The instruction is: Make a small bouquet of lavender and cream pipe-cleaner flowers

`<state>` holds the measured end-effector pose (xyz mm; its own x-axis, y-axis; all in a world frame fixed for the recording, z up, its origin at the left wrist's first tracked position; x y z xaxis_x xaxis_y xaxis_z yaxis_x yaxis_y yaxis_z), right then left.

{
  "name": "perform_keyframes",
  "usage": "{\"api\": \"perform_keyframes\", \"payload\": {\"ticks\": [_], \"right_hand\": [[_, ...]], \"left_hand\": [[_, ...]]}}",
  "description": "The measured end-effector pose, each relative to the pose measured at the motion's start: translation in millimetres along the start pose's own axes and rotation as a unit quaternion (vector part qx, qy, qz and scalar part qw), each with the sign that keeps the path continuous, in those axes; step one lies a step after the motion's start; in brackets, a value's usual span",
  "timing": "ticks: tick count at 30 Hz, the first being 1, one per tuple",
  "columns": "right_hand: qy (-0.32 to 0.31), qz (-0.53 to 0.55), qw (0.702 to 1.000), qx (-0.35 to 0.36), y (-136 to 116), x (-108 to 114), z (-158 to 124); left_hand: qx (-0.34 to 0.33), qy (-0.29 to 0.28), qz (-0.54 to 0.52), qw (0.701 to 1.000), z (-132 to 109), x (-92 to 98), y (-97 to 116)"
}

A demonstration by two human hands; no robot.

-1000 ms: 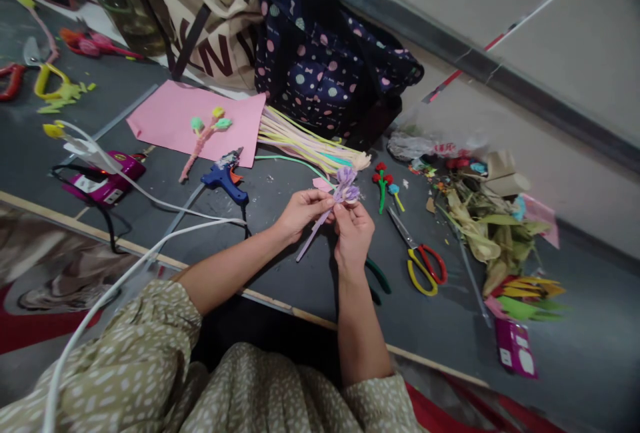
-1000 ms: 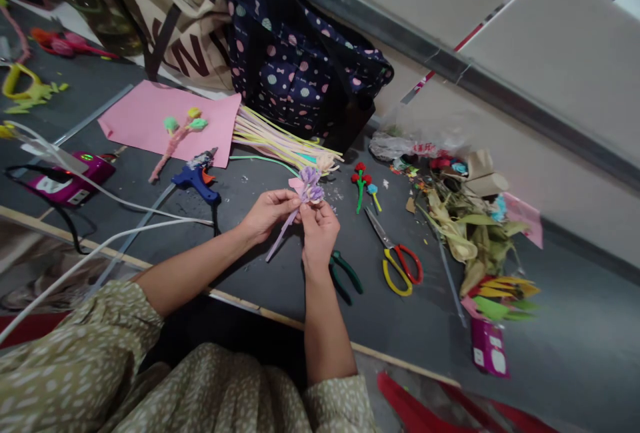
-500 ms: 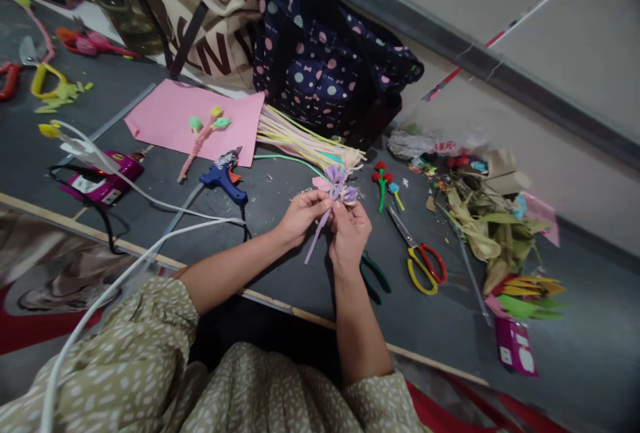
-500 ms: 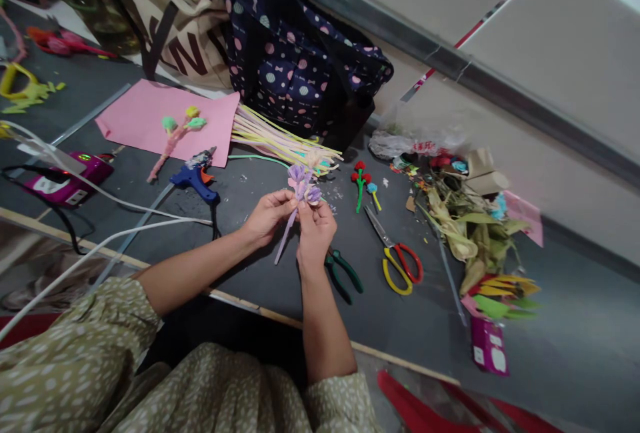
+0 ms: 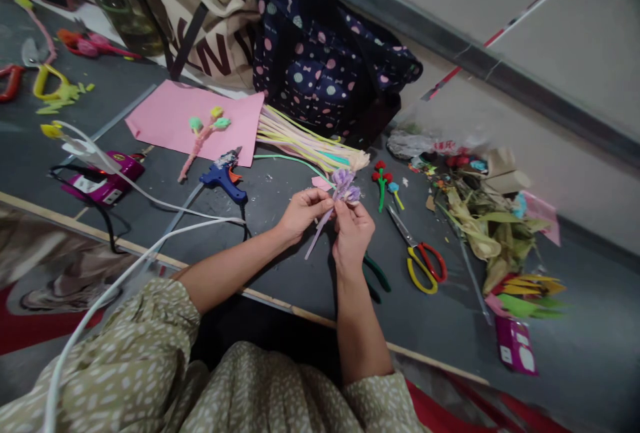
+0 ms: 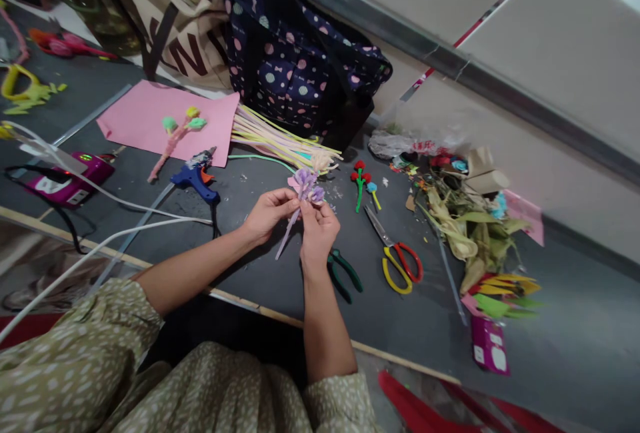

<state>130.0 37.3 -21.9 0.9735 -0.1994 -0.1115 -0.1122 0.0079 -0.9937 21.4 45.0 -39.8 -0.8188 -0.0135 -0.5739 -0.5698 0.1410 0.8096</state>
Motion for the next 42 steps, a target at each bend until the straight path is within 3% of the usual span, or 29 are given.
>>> {"api": "perform_keyframes", "payload": {"ticks": [6,14,22,26,34,42], "right_hand": [[-0.019,-0.005,1.000,0.019,5.4,3.4,2.6],[-0.059,-0.045,0.997,0.017,8.7,3.2,-0.3],[-0.078,-0.126,0.988,0.031,3.3,-0.2,-4.5],[-0.086,-0.098,0.991,0.025,3.5,1.4,-4.1],[-0.098,-0.015,0.994,-0.037,1.5,6.0,0.4],[-0.097,0.091,0.988,-0.079,-1.8,14.9,12.1]], "left_hand": [[-0.040,0.023,0.016,0.999,1.3,0.2,10.4],[-0.106,0.054,0.018,0.993,6.6,14.6,38.3],[-0.129,0.140,0.002,0.982,12.4,29.0,45.0],[-0.142,0.202,-0.066,0.967,17.7,43.6,43.4],[-0.140,0.288,-0.073,0.944,25.7,62.9,33.1],[-0.145,0.312,-0.045,0.938,30.4,75.1,28.9]]}}
Point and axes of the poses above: each hand's wrist, its own z-axis towards the middle knuckle, its own x-axis out of the back of the hand, y = z × x, the point moved 4 cm from there along z, towards the middle knuckle, and after that the axes turned 1 degree about -y, right-handed, at the moved point
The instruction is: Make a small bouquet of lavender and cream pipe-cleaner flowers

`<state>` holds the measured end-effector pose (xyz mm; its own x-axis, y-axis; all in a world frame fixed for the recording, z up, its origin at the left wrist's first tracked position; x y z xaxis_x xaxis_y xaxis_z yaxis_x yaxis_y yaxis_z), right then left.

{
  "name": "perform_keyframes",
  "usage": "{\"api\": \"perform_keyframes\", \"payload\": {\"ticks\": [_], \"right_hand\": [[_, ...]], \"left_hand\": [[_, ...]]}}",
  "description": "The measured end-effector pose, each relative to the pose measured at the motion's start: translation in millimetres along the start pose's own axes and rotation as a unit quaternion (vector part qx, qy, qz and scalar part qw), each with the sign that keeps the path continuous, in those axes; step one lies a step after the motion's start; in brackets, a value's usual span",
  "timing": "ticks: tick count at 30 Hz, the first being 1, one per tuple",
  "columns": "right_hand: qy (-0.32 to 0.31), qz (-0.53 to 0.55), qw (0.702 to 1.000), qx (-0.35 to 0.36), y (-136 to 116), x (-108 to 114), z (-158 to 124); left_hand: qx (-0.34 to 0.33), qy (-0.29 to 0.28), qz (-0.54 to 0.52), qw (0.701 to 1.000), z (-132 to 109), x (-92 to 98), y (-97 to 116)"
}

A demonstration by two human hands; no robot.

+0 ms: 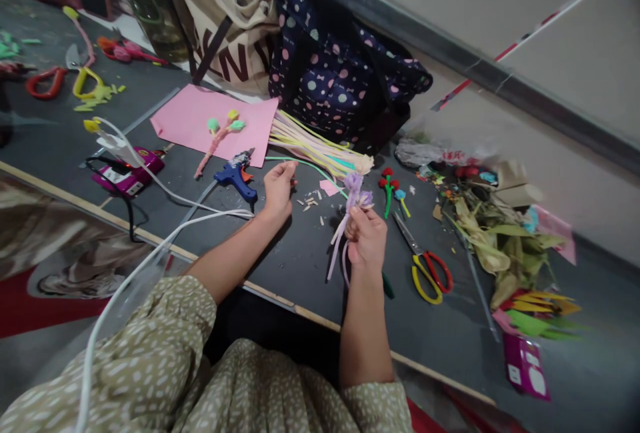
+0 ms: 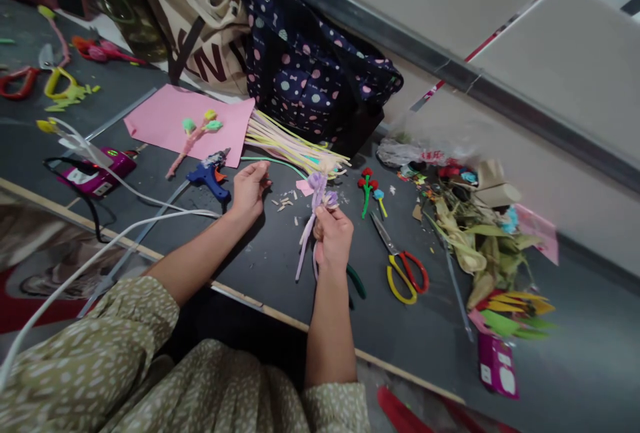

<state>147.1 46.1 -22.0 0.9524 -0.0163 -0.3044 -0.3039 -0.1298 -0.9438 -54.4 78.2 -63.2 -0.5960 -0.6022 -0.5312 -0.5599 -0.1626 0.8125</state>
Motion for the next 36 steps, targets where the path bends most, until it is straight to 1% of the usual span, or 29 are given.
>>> {"api": "perform_keyframes", "payload": {"ticks": [3,7,12,16,17,19,21,25,27,29,30,32,34,36], "right_hand": [[0.004,0.032,0.999,0.004,-5.2,5.7,1.9],[0.020,0.073,0.997,0.004,-9.3,11.8,2.9],[0.012,0.073,0.997,-0.004,-7.7,8.8,1.6],[0.003,0.065,0.998,0.001,-7.1,6.1,0.7],[0.001,0.064,0.998,0.003,-7.2,5.8,0.6],[0.002,0.065,0.998,0.003,-7.4,5.5,0.4],[0.004,0.071,0.997,0.002,-7.6,5.1,0.1],[0.015,0.070,0.997,0.006,-6.7,3.7,-0.2],[0.022,0.058,0.998,0.012,-5.2,2.3,-0.3],[0.030,0.045,0.998,0.018,-3.3,0.1,-0.5],[0.034,0.040,0.998,0.020,-2.3,-1.2,-0.8],[0.041,0.035,0.998,0.020,-0.3,-4.2,-1.7],[0.048,0.032,0.998,0.014,1.3,-7.0,-2.9],[0.056,0.025,0.998,0.009,2.1,-9.1,-4.3]], "left_hand": [[0.008,-0.001,0.008,1.000,0.2,0.3,-2.1],[0.038,-0.021,0.002,0.999,-3.4,-5.1,-4.6],[0.071,-0.078,-0.028,0.994,-10.6,-12.5,-5.0],[0.076,-0.091,-0.013,0.993,-13.5,-11.5,-2.6],[0.078,-0.102,-0.006,0.992,-14.4,-12.5,-2.8],[0.076,-0.143,0.005,0.987,-17.5,-17.3,-4.2],[0.060,-0.184,0.016,0.981,-21.9,-23.0,-5.9],[0.029,-0.218,0.079,0.972,-33.2,-27.9,-7.1],[0.027,-0.258,0.119,0.958,-41.4,-30.8,-5.5],[0.025,-0.311,0.131,0.941,-50.7,-35.0,-2.8],[0.033,-0.343,0.132,0.930,-55.7,-37.7,-2.4],[0.064,-0.385,0.122,0.913,-64.4,-41.9,-3.7],[0.093,-0.403,0.112,0.903,-70.4,-44.5,-6.5],[0.111,-0.408,0.108,0.900,-73.7,-45.5,-9.1]]}}
Point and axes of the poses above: each hand's wrist, its own z-axis towards the middle knuckle, its own x-axis out of the back of the hand, y = z × x, the point moved 4 cm from there along z, towards the middle knuckle, and after that the axes turned 1 degree about -y, right-handed, at the moved point
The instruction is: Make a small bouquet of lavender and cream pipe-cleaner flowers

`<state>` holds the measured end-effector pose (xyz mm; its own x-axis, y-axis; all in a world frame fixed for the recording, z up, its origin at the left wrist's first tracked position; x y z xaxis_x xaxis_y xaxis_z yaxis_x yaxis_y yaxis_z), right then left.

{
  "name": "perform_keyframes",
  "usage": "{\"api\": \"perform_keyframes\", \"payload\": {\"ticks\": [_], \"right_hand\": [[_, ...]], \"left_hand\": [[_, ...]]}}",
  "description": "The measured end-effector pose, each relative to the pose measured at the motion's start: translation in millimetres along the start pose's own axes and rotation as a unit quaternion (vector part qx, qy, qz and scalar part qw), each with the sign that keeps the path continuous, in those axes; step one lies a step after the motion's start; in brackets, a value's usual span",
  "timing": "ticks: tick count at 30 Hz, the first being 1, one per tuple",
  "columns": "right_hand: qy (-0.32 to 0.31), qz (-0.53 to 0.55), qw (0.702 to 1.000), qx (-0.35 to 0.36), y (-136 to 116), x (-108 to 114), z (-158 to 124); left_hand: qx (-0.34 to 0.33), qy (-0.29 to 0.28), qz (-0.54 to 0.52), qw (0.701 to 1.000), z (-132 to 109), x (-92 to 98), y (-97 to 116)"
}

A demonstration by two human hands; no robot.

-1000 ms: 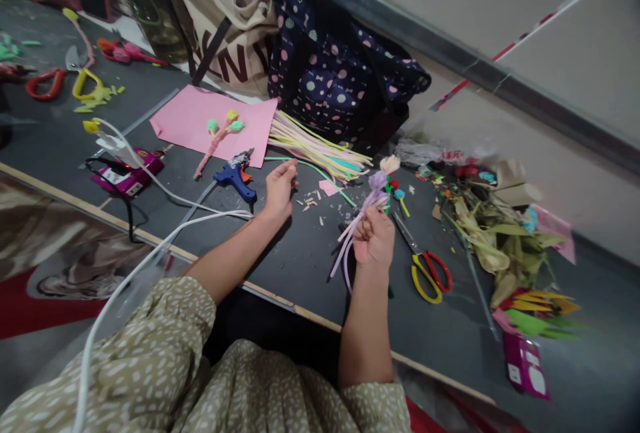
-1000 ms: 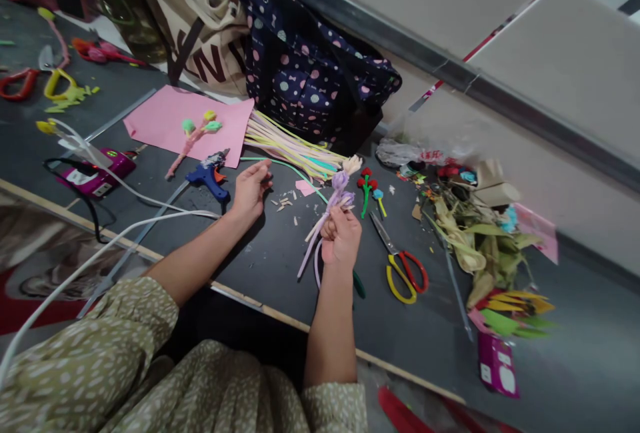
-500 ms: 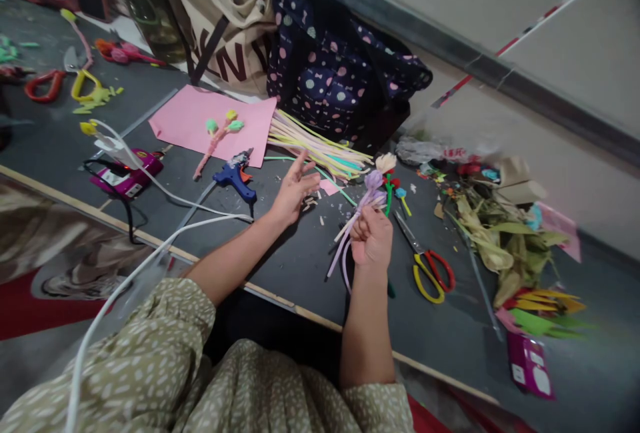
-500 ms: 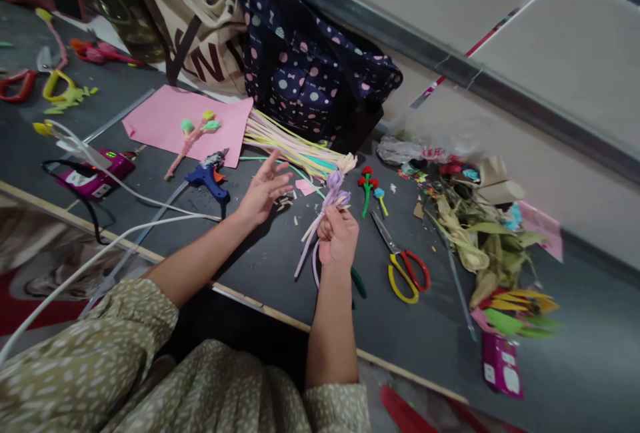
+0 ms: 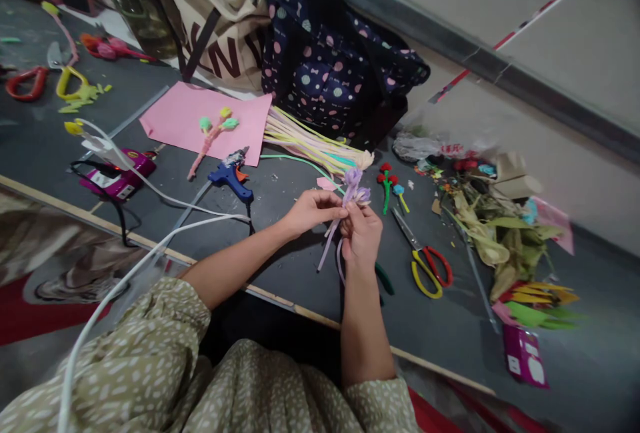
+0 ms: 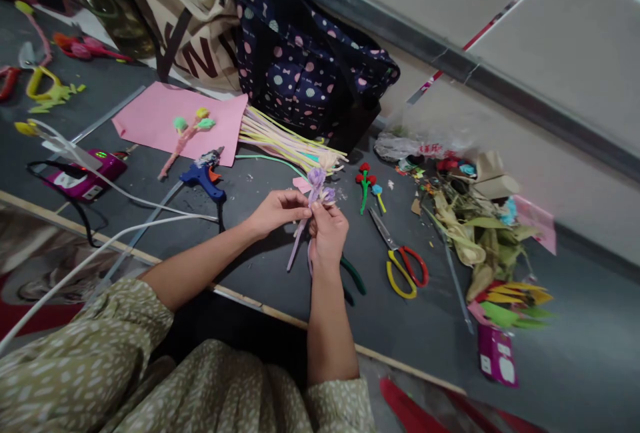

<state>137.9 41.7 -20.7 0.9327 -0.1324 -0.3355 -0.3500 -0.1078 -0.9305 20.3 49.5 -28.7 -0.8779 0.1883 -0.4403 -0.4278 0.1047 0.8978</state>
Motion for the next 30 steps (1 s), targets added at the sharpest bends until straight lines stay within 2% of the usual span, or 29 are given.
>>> {"api": "perform_keyframes", "payload": {"ticks": [17,24,30], "right_hand": [[-0.047,-0.118,0.990,0.062,-10.0,0.6,-3.1],[-0.060,-0.137,0.985,0.083,-4.9,6.0,0.2],[-0.025,-0.145,0.983,0.106,1.5,13.3,5.8]], "left_hand": [[0.027,0.020,-0.023,0.999,-0.2,7.3,-8.3],[0.041,0.018,-0.017,0.999,1.6,9.8,-10.4],[0.099,0.038,-0.018,0.994,1.2,9.7,-15.5]]}}
Point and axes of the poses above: each hand's wrist, its own z-axis towards the middle knuckle, its own x-axis out of the back of the hand, y = z × x, the point moved 4 cm from there along z, towards the middle knuckle, and after that the axes turned 1 degree about -y, right-handed, at the moved point
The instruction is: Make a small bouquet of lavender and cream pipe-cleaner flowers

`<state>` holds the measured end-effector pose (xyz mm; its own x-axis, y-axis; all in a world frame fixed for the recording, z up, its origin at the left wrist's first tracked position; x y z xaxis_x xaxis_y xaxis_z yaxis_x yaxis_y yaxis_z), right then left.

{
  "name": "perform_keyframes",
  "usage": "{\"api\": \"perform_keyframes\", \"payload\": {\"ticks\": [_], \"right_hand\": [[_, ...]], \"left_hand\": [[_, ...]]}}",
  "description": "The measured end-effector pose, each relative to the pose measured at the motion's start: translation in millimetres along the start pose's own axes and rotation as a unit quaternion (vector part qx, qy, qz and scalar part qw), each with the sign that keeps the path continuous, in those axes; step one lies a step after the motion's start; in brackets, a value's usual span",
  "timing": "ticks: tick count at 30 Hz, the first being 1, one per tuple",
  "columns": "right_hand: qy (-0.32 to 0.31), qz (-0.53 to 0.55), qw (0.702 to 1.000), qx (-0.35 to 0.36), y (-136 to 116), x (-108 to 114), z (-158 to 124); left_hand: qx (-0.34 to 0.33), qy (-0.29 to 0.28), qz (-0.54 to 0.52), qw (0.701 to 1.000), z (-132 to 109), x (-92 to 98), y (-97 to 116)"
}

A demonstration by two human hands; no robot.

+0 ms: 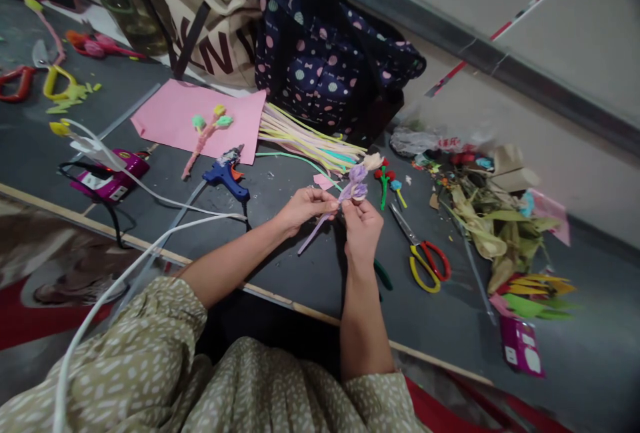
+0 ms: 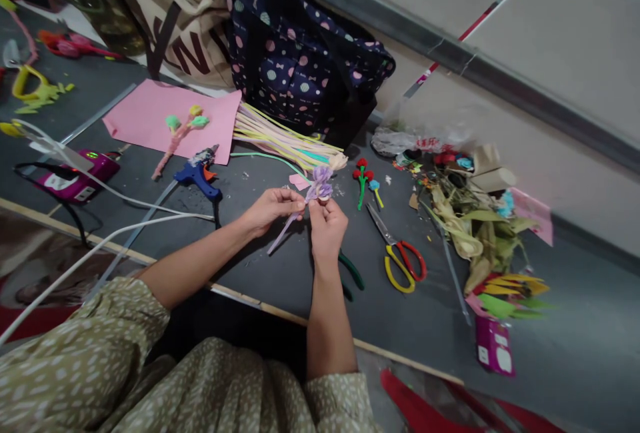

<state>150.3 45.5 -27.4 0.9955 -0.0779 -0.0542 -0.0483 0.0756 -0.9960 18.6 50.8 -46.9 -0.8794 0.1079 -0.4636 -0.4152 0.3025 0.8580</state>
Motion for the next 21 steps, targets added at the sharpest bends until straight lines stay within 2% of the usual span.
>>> {"api": "perform_keyframes", "payload": {"ticks": [3,8,14,21], "right_hand": [[0.011,0.004,1.000,-0.005,-2.4,-1.1,0.1],[0.010,0.036,0.998,-0.055,-2.7,-5.6,-0.2],[-0.004,0.086,0.991,-0.104,5.1,-7.8,1.4],[-0.025,0.122,0.981,-0.151,4.2,-10.4,0.9]], "left_hand": [[0.001,0.005,-0.005,1.000,-0.4,-0.7,0.2],[-0.004,-0.007,-0.072,0.997,0.9,-1.9,-0.7],[0.047,-0.033,-0.130,0.990,2.5,-2.5,-5.1],[0.112,-0.101,-0.178,0.972,5.4,-1.7,-13.2]]}}
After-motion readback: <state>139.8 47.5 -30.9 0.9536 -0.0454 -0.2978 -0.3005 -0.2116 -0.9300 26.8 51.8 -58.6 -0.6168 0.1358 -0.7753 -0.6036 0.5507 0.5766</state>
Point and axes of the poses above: each hand's wrist, its own z-axis towards the middle knuckle, its own x-axis out of the back of the hand, y = z × x, the point moved 4 cm from there along z, towards the middle knuckle, and after that the axes turned 1 degree about -y, right-handed, at the moved point
